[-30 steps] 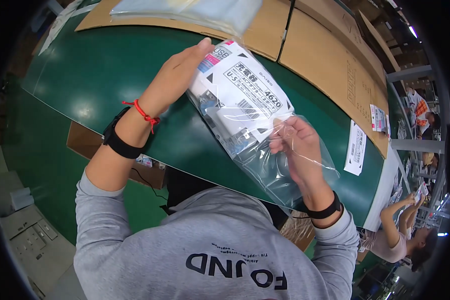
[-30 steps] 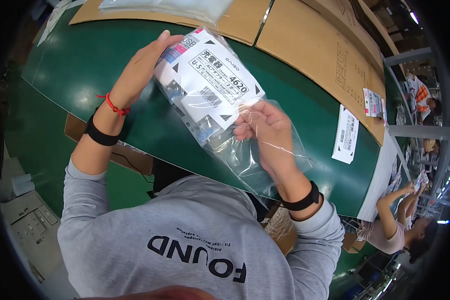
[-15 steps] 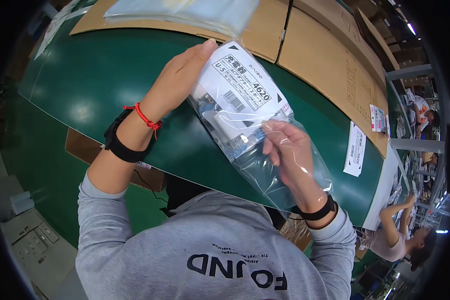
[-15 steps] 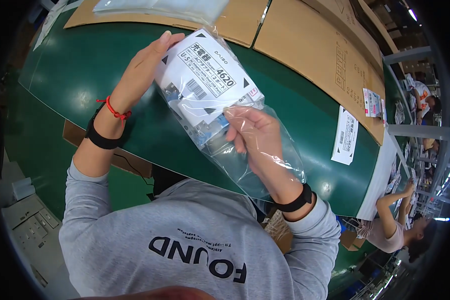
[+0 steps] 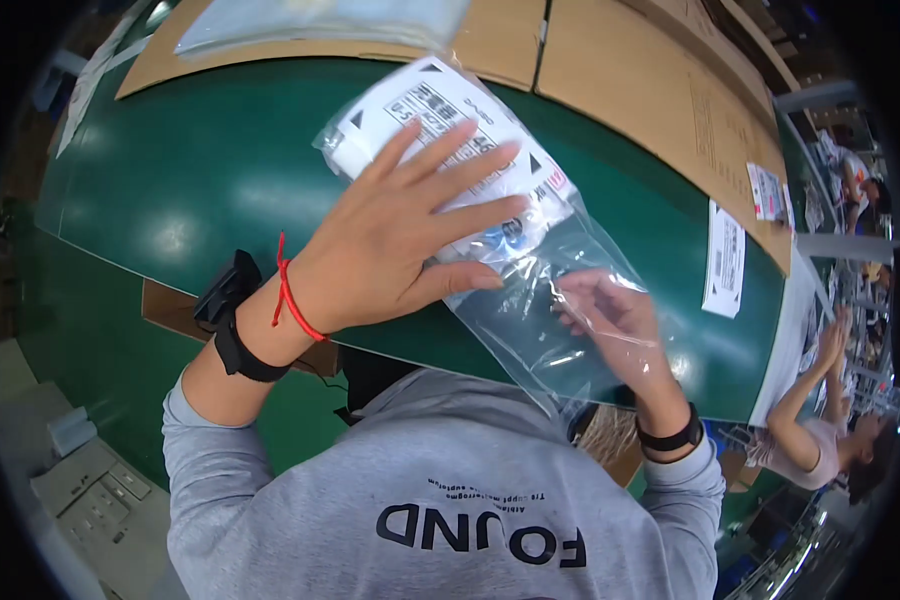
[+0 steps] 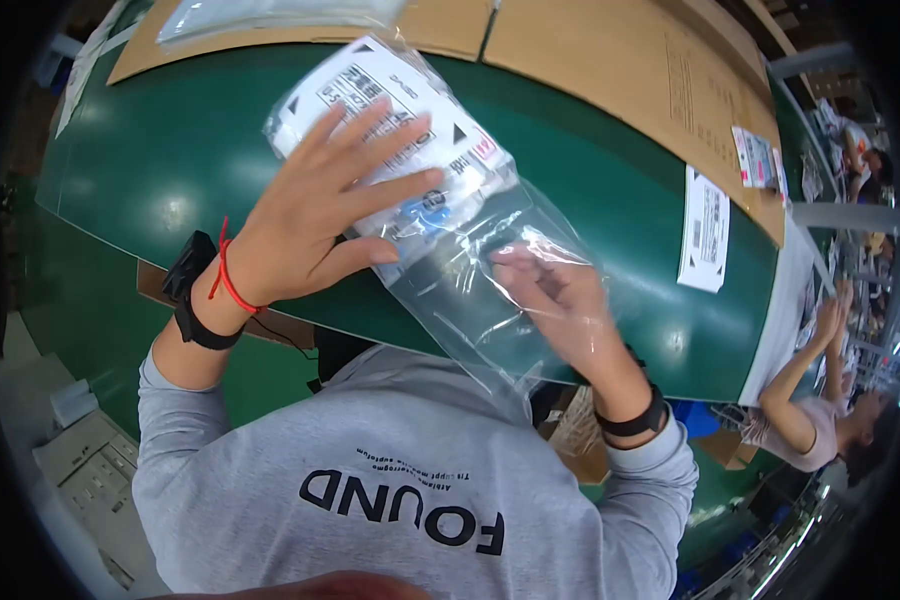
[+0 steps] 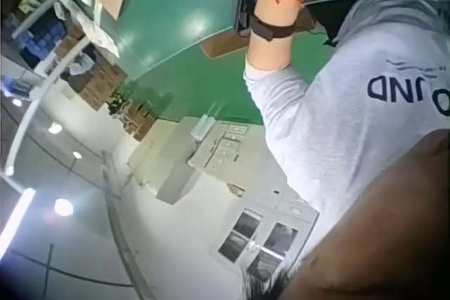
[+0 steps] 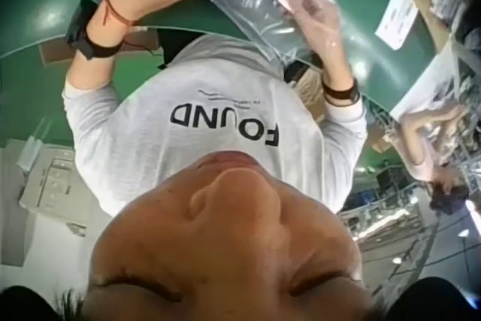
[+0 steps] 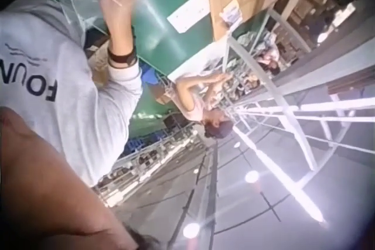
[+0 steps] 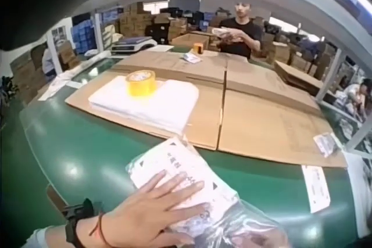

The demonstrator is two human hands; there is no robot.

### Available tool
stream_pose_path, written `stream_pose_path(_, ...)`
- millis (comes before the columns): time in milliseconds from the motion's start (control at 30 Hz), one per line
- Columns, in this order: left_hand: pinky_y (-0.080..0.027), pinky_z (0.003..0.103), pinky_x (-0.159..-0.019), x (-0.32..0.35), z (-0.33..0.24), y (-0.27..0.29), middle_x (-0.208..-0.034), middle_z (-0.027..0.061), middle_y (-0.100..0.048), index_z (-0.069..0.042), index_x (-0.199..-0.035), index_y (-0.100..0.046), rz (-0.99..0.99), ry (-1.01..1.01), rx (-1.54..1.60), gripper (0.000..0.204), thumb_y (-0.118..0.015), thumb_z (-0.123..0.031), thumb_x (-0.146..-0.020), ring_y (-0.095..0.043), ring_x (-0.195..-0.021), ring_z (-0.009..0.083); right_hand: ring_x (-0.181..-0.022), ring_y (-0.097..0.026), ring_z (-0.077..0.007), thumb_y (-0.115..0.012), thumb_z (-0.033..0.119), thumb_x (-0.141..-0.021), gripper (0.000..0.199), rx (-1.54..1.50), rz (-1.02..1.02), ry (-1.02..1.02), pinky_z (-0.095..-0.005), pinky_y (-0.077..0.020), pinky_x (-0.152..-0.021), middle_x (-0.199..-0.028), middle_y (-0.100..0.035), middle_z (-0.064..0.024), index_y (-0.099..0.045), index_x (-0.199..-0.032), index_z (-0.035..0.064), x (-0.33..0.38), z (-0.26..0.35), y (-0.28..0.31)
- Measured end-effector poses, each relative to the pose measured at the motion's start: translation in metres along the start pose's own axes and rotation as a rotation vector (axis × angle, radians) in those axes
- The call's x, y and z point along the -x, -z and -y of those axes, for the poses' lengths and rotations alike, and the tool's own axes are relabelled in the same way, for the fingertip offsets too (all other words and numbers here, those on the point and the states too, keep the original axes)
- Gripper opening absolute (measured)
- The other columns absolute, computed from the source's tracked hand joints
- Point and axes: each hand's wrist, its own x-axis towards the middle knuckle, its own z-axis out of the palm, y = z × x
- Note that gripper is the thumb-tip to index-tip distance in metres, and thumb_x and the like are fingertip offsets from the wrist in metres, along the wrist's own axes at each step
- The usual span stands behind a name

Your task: The person places a plastic bag on the table, then picks up and inserts USB chargers and a paper label into the bag. After filling the bag, the person presses the air out and seals the bag by hand.

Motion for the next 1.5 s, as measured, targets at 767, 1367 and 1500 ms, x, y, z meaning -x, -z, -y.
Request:
stream_pose_path(767,-0.037,0.039,-0.091,0.023,-0.122,-0.106,-0.096,-0.0075,-0.055,-0.019,-0.068,-0.054,-0.365,-0.466,-0.01,0.009,-0.063,-0.02,-0.07,-0.05,-0.087,0.0103,-0.076,-0.057,-0.0205,-0.075,0.008,-0.07,0.014,0.249,0.248,0.449,-0.0306,-0.0454,-0.067,-0.086,-0.06,-0.0074,-0.066,-0.081,0.0052,0.092,-0.04,0.029)
stream_pose_path(1367,-0.035,0.038,-0.084,0.026,-0.113,-0.078,-0.086,-0.007,-0.057,-0.022,-0.078,-0.064,-0.239,-0.382,0.111,0.019,-0.074,-0.023,-0.063,-0.048,-0.078,0.0148,-0.102,-0.058,-0.0239,-0.046,0.012,-0.095,0.04,-0.511,-1.078,0.818,-0.0311,-0.0519,-0.085,-0.116,-0.056,-0.0237,-0.042,-0.12,-0.0193,0.169,-0.098,0.256)
stream_pose_path(1500,-0.037,0.038,-0.082,0.027,-0.111,-0.076,-0.086,-0.0064,-0.057,-0.021,-0.082,-0.063,-0.238,-0.38,0.118,0.021,-0.076,-0.025,-0.066,-0.048,-0.078,0.0152,-0.085,-0.063,-0.0272,-0.049,0.015,-0.095,0.034,0.418,-1.82,0.53,-0.0333,-0.0556,-0.075,-0.099,-0.061,-0.0258,-0.051,-0.104,-0.0178,0.207,-0.162,0.261)
